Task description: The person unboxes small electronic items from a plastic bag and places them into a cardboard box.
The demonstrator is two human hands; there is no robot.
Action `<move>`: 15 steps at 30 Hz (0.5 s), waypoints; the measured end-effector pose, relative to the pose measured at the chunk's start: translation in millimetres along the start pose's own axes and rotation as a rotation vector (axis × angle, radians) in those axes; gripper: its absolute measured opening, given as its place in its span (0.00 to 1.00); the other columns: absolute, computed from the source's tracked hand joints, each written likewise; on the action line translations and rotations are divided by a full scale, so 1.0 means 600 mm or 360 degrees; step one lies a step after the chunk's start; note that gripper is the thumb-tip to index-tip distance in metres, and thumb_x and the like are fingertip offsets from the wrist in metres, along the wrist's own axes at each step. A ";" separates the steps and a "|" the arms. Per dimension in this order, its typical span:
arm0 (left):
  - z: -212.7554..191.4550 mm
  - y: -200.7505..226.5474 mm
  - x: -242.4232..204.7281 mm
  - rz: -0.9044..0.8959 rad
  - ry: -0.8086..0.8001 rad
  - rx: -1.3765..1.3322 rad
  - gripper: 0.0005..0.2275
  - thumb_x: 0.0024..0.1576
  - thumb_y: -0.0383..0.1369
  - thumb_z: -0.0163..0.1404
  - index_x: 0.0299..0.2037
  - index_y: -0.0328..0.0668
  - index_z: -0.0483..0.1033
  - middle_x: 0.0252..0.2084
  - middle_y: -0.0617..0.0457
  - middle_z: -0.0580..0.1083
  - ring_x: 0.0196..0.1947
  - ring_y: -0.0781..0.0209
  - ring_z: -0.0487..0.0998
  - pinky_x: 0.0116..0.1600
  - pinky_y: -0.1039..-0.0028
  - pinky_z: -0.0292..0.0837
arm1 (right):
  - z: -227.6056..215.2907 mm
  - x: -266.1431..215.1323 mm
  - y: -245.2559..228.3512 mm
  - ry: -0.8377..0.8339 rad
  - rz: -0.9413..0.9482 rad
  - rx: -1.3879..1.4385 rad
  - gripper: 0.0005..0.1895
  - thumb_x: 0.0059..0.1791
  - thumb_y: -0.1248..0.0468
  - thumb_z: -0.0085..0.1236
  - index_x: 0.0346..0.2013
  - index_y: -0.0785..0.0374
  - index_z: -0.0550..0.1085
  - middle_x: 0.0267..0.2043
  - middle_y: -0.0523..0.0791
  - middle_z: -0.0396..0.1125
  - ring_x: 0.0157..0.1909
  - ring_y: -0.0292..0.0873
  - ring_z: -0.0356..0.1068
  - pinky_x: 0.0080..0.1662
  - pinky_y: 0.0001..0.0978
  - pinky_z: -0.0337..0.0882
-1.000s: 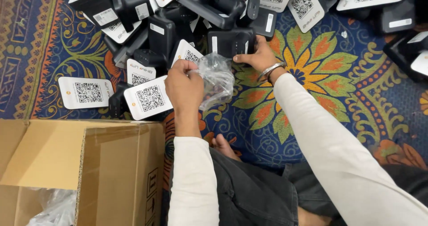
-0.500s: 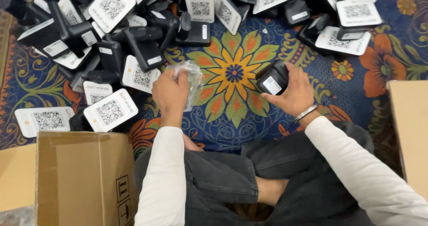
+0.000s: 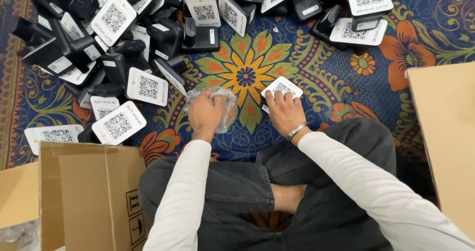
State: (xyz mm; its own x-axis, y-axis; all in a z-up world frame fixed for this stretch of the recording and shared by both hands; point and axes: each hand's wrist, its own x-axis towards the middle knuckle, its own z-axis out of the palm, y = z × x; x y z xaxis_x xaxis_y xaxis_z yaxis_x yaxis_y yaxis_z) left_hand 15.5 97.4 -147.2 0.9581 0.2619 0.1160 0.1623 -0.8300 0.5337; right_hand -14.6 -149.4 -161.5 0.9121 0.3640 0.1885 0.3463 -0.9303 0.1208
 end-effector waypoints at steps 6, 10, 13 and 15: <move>-0.005 0.009 0.005 0.0085 -0.0120 -0.0108 0.15 0.53 0.44 0.53 0.33 0.39 0.81 0.31 0.36 0.78 0.34 0.34 0.79 0.41 0.49 0.73 | -0.024 0.027 0.062 -0.0355 0.0721 0.1036 0.30 0.47 0.40 0.61 0.56 0.54 0.75 0.43 0.48 0.76 0.51 0.54 0.75 0.50 0.46 0.73; 0.001 0.012 -0.001 0.0071 -0.0225 -0.0092 0.18 0.55 0.47 0.54 0.30 0.36 0.79 0.31 0.36 0.78 0.35 0.34 0.79 0.42 0.50 0.73 | 0.146 0.025 0.150 0.0045 0.0895 0.1042 0.36 0.46 0.39 0.63 0.53 0.68 0.76 0.47 0.56 0.75 0.50 0.60 0.75 0.48 0.46 0.72; 0.009 0.022 0.006 0.0183 -0.0094 -0.0199 0.14 0.59 0.43 0.51 0.36 0.39 0.80 0.31 0.37 0.78 0.33 0.35 0.80 0.41 0.51 0.74 | 0.197 0.039 0.165 -0.0735 0.1189 0.1127 0.49 0.38 0.36 0.72 0.51 0.78 0.72 0.47 0.61 0.73 0.49 0.58 0.76 0.51 0.41 0.74; 0.004 0.035 0.001 0.0195 -0.0046 -0.0336 0.13 0.60 0.38 0.48 0.50 0.40 0.76 0.31 0.37 0.79 0.35 0.34 0.79 0.42 0.48 0.70 | 0.205 0.042 0.162 -0.0343 0.0957 0.1504 0.56 0.31 0.41 0.79 0.55 0.82 0.66 0.48 0.62 0.71 0.49 0.56 0.75 0.50 0.40 0.73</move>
State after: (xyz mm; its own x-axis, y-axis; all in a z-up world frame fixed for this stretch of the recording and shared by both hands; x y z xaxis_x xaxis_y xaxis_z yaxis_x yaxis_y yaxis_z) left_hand 20.2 78.9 -137.8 0.9744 0.1488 0.1685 -0.0058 -0.7327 0.6806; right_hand 68.7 -236.2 -265.2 0.9731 -0.0824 -0.2149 -0.2164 -0.6461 -0.7319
